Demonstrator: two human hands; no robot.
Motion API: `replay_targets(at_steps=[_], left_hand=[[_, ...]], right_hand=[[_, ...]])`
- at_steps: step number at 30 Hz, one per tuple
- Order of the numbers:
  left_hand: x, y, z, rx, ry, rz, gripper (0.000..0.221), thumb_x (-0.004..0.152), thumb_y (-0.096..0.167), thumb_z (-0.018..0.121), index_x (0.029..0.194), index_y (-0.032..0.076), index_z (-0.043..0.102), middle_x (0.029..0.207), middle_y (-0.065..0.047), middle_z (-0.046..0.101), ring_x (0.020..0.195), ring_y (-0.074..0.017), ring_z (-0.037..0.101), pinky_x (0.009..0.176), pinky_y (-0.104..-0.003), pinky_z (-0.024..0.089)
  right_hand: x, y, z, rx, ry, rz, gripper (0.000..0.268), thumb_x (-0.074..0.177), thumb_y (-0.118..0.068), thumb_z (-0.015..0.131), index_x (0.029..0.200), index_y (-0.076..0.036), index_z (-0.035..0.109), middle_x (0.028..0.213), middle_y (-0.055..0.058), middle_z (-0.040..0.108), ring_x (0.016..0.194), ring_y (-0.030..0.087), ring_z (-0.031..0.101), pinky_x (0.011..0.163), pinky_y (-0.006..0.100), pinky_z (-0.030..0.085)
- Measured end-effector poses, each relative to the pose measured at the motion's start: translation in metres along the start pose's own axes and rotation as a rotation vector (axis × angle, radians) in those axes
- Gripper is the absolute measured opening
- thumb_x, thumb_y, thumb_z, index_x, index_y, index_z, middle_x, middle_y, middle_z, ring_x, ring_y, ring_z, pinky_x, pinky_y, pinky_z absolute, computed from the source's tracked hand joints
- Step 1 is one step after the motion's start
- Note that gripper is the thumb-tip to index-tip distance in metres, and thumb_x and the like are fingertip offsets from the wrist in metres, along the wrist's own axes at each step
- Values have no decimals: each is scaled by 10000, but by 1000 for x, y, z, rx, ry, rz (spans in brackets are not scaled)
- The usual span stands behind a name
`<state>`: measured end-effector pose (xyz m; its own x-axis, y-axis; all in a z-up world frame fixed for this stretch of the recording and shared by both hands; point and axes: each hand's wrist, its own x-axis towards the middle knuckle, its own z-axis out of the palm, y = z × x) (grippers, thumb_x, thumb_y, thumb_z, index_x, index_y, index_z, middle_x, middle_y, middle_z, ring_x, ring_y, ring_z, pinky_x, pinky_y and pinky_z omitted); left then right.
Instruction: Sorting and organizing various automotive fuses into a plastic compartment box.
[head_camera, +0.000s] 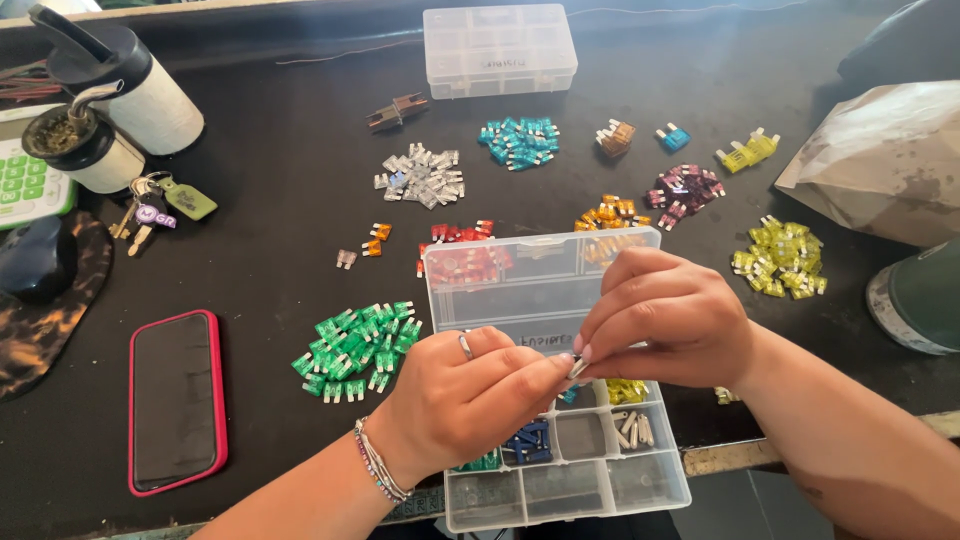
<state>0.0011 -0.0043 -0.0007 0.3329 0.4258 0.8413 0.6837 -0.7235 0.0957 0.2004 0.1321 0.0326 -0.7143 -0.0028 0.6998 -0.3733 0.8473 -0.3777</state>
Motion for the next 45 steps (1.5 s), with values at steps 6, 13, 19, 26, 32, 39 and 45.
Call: replay_targets(at_steps=[6, 13, 19, 26, 32, 39, 45], left_hand=[[3, 1, -2, 15, -19, 0, 75, 997, 108, 737, 1048, 57, 713, 866, 20, 691, 661, -142, 627, 578, -255, 523], [8, 0, 1, 0, -58, -15, 145, 1008, 164, 747, 933, 78, 657, 800, 39, 658, 621, -142, 567, 523, -245, 439], [7, -2, 2, 2, -87, -33, 135, 1020, 110, 697, 898, 81, 648, 791, 20, 642, 614, -162, 543, 547, -267, 481], [4, -3, 4, 7, -87, -48, 121, 1026, 116, 677, 911, 86, 658, 790, 19, 648, 602, -167, 526, 536, -273, 472], [-4, -5, 8, 65, -113, -30, 163, 1037, 130, 652, 875, 119, 635, 750, 40, 645, 536, -162, 433, 486, -276, 384], [-13, -7, 15, 63, -173, -7, 184, 1033, 147, 679, 867, 155, 601, 727, 37, 614, 568, -178, 480, 495, -292, 392], [-14, -7, 16, 101, -74, -29, 129, 991, 130, 594, 881, 190, 625, 695, 39, 573, 622, -153, 598, 524, -240, 468]], right_hand=[[5, 1, -8, 68, -74, -9, 119, 878, -160, 775, 952, -69, 756, 871, 49, 770, 683, 215, 622, 701, 315, 541], [-7, 3, -31, 248, -541, 315, 91, 897, -255, 772, 912, -166, 762, 789, -61, 763, 690, 168, 677, 660, 297, 578], [-15, 0, -23, -5, -1113, 746, 104, 801, -421, 800, 897, -414, 839, 908, -227, 804, 832, 32, 748, 735, 259, 559], [-17, 8, -41, 6, -657, 525, 107, 817, -293, 809, 920, -262, 808, 888, -124, 807, 792, 100, 746, 724, 277, 585], [-36, 67, -47, -438, 149, 532, 85, 1001, -26, 767, 1020, -109, 761, 959, 25, 741, 887, 171, 660, 859, 306, 507], [-67, 155, 7, -368, -243, 518, 314, 956, -351, 651, 1236, -273, 770, 1182, 30, 724, 1030, 234, 617, 931, 389, 455], [-98, 188, 20, -320, -220, 490, 299, 887, -457, 746, 1130, -288, 792, 1186, -51, 701, 1058, 212, 616, 896, 319, 437]])
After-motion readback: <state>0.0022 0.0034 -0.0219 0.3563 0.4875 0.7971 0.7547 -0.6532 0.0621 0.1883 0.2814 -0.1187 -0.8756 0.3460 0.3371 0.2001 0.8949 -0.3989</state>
